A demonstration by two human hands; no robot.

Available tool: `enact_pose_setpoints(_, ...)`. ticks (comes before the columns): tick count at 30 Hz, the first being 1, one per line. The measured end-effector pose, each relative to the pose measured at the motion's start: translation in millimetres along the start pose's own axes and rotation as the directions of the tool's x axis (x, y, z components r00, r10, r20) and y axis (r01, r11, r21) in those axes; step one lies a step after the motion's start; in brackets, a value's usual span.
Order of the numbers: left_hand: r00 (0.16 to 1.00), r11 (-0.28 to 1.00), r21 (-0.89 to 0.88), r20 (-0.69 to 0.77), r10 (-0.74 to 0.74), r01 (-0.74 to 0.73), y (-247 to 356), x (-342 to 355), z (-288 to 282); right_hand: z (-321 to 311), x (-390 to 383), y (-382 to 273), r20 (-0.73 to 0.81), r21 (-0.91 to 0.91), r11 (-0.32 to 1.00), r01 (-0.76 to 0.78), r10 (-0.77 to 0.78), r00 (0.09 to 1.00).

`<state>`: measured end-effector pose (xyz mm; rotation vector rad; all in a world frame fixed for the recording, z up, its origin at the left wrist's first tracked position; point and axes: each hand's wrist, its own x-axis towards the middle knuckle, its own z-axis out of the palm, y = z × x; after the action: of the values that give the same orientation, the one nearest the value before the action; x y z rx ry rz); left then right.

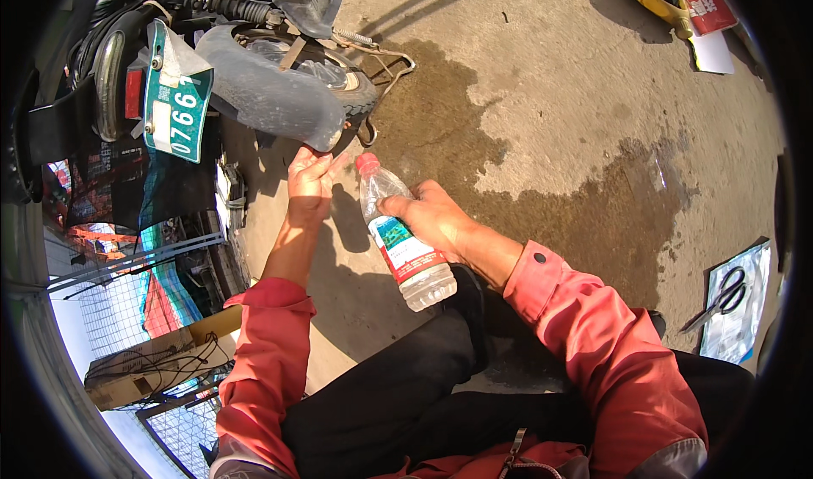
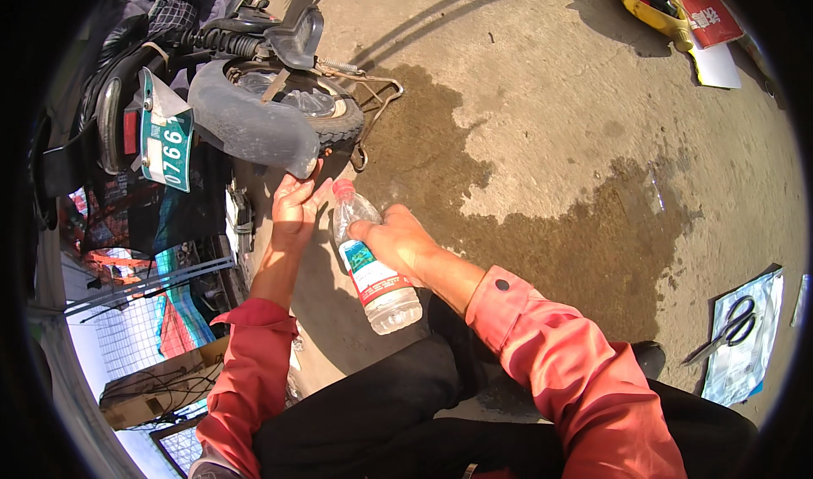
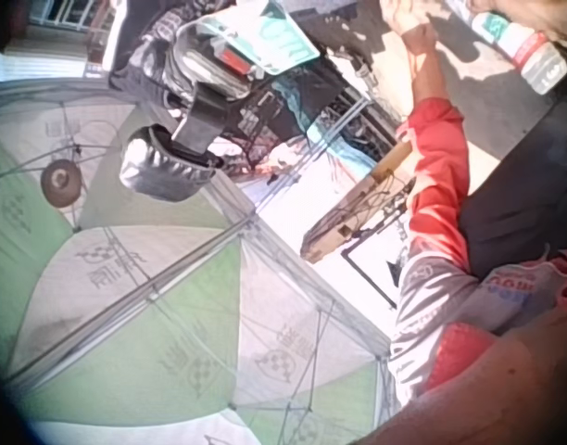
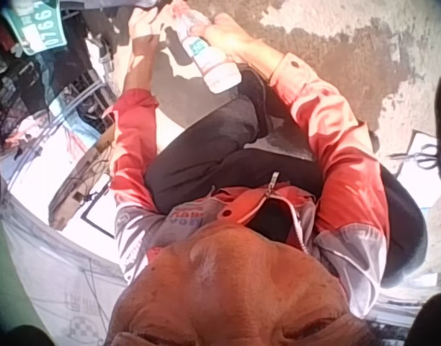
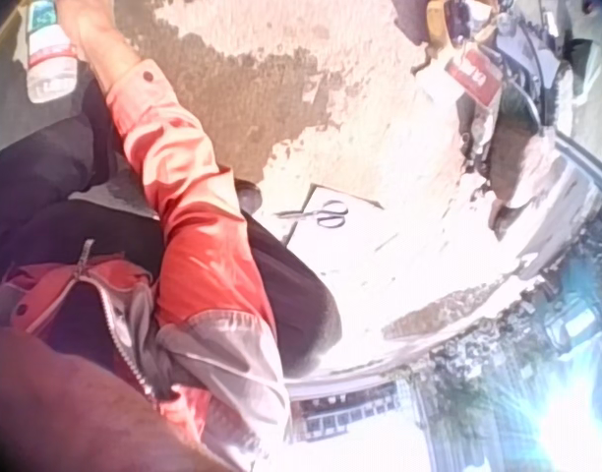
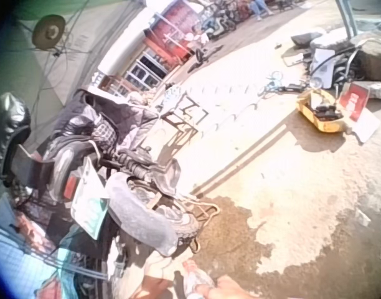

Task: The person removes a screw from the scooter tire using a screwdriver, then uses a tire inflator to add air. They also pour water from a bottle onto the tire area.

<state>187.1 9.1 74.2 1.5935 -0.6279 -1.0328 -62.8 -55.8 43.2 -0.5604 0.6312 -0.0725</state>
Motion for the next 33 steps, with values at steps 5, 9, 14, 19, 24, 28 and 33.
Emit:
enact_pose_setpoints(5,0.999,1.0,0.013,-0.049,-0.006,0.006,1,-1,3,-1,9,9,0.0,-0.098,0.995,0.02,-0.02,1.0)
enact_pose_setpoints(9,0.999,1.0,0.013,-0.052,-0.01,0.01,1,-1,4,1,10,11,-0.033,-0.178,0.983,0.039,-0.046,0.998)
enact_pose_setpoints(14,0.999,0.999,0.036,-0.048,-0.017,0.019,2,-1,5,-1,19,22,0.0,-0.197,0.977,0.085,-0.087,0.996)
enact_pose_setpoints(19,0.998,0.999,0.022,-0.062,-0.022,0.023,2,-1,7,-4,21,23,-0.004,-0.197,0.979,0.044,-0.046,0.999)
enact_pose_setpoints(24,0.999,1.0,0.014,-0.05,-0.009,0.01,3,-3,9,-4,23,28,-0.038,-0.179,0.981,0.071,-0.079,0.996)
enact_pose_setpoints(28,0.999,1.0,0.015,-0.043,-0.007,0.008,3,-2,7,-5,17,25,-0.034,-0.147,0.988,0.042,-0.047,0.998)
enact_pose_setpoints(33,0.998,1.0,0.009,-0.061,-0.017,0.017,1,-1,6,-6,16,24,-0.063,-0.154,0.987,0.048,-0.058,0.996)
